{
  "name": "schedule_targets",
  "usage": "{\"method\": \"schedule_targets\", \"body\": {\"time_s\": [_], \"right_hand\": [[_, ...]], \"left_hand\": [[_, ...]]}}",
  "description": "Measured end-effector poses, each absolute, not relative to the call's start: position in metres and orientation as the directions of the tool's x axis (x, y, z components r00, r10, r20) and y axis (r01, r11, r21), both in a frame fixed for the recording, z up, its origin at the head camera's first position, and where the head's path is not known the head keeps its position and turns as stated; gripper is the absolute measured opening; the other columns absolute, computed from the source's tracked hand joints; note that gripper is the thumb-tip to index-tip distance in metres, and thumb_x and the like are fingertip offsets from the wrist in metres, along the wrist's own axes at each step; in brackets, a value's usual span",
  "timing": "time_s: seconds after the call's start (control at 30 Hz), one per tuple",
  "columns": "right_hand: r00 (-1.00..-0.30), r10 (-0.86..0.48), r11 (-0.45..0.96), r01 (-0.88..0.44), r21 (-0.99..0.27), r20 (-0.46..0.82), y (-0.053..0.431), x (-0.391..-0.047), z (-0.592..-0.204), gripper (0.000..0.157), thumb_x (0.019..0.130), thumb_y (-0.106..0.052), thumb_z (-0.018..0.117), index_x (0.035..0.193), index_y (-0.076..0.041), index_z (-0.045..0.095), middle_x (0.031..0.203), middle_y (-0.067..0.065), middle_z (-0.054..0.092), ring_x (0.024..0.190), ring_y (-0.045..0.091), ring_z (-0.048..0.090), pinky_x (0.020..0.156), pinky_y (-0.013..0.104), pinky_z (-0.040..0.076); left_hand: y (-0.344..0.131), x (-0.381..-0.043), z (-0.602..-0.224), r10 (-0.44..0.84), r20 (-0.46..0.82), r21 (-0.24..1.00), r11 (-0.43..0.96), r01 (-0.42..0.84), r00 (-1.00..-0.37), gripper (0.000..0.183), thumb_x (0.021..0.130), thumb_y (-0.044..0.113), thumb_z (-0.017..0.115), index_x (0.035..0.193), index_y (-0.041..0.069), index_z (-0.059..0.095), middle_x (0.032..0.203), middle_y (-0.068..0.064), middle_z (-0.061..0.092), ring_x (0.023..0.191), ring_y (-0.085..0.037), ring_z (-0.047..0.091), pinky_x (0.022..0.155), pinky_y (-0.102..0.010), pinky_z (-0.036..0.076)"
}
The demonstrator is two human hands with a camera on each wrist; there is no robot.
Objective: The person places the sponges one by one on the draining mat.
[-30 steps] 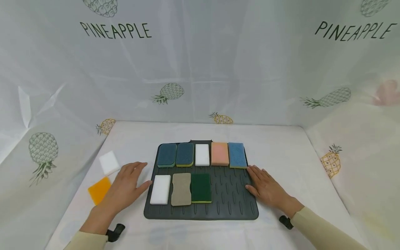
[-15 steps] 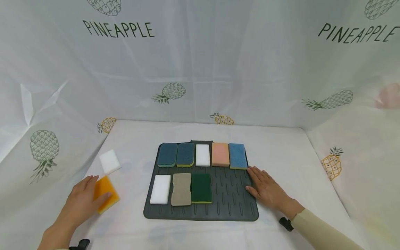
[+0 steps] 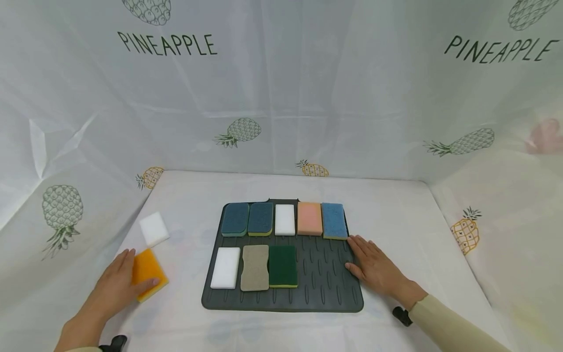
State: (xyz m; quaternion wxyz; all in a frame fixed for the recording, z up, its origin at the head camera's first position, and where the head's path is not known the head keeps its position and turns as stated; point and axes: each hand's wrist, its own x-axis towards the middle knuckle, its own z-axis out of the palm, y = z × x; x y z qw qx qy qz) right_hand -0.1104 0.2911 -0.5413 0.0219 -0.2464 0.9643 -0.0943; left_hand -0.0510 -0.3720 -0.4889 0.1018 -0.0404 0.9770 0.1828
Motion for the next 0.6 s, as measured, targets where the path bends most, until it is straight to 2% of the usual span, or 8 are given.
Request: {"method": "schedule_targets", "body": {"time_s": [0.1,0.2,0.33,0.43,0.5,0.6], "right_hand": [[-0.877,-0.48,0.86,-0.472,-0.196,0.005,0.291,-0.11,-0.541,0.075,0.109,-0.045,0.054,0.163,0.003,0.033,0.168,0.023,0.036,0.157,0.041,0.034,0.126,0.061,0.028],[-0.877,-0.48,0.859,-0.472,-0.197,0.008,0.29,-0.11,-0.54,0.075,0.109,-0.045,0.055,0.163,0.003,0.033,0.168,0.023,0.036,0.157,0.041,0.034,0.126,0.061,0.028],[-0.879,-0.477,0.862,-0.47,-0.189,0.007,0.291,-0.11,-0.541,0.075,0.109,-0.045,0.054,0.163,0.003,0.033,0.168,0.022,0.036,0.157,0.041,0.034,0.126,0.061,0.028],[-0.879,-0.477,0.862,-0.47,-0.188,0.009,0.291,-0.11,-0.542,0.075,0.109,-0.045,0.054,0.163,0.002,0.033,0.168,0.022,0.036,0.157,0.041,0.034,0.126,0.06,0.028],[-0.879,-0.478,0.861,-0.471,-0.192,0.011,0.291,-0.109,-0.541,0.075,0.109,-0.045,0.054,0.163,0.003,0.033,0.168,0.022,0.036,0.157,0.041,0.034,0.126,0.061,0.028],[-0.878,-0.479,0.86,-0.471,-0.195,0.012,0.291,-0.109,-0.541,0.074,0.109,-0.045,0.054,0.162,0.003,0.033,0.168,0.023,0.036,0.157,0.041,0.034,0.126,0.061,0.028]], "left_hand": [[-0.372,-0.05,-0.489,-0.055,-0.255,0.361,0.921,-0.148,-0.965,0.132,0.09,0.069,0.071,0.156,-0.024,0.005,0.155,-0.054,0.011,0.14,-0.072,0.017,0.112,-0.082,0.021],[-0.369,-0.047,-0.488,-0.067,-0.236,0.356,0.922,-0.151,-0.969,0.131,0.088,0.068,0.074,0.157,-0.023,0.008,0.154,-0.053,0.017,0.137,-0.071,0.021,0.11,-0.083,0.025],[-0.36,-0.039,-0.488,-0.081,-0.062,0.333,0.938,-0.097,-0.995,0.118,0.083,0.054,0.087,0.151,-0.021,0.027,0.143,-0.05,0.032,0.123,-0.068,0.031,0.098,-0.082,0.035],[-0.353,-0.032,-0.49,-0.09,0.08,0.309,0.949,-0.061,-0.993,0.109,0.077,0.042,0.094,0.144,-0.021,0.035,0.132,-0.049,0.037,0.114,-0.068,0.035,0.088,-0.08,0.038],[-0.349,-0.028,-0.492,-0.099,0.125,0.3,0.952,-0.057,-0.987,0.111,0.072,0.039,0.097,0.142,-0.021,0.035,0.128,-0.05,0.039,0.11,-0.069,0.036,0.086,-0.079,0.038],[-0.344,-0.024,-0.495,-0.117,0.123,0.292,0.953,-0.076,-0.986,0.123,0.066,0.042,0.1,0.145,-0.022,0.031,0.129,-0.051,0.039,0.111,-0.069,0.037,0.087,-0.08,0.039]]}}
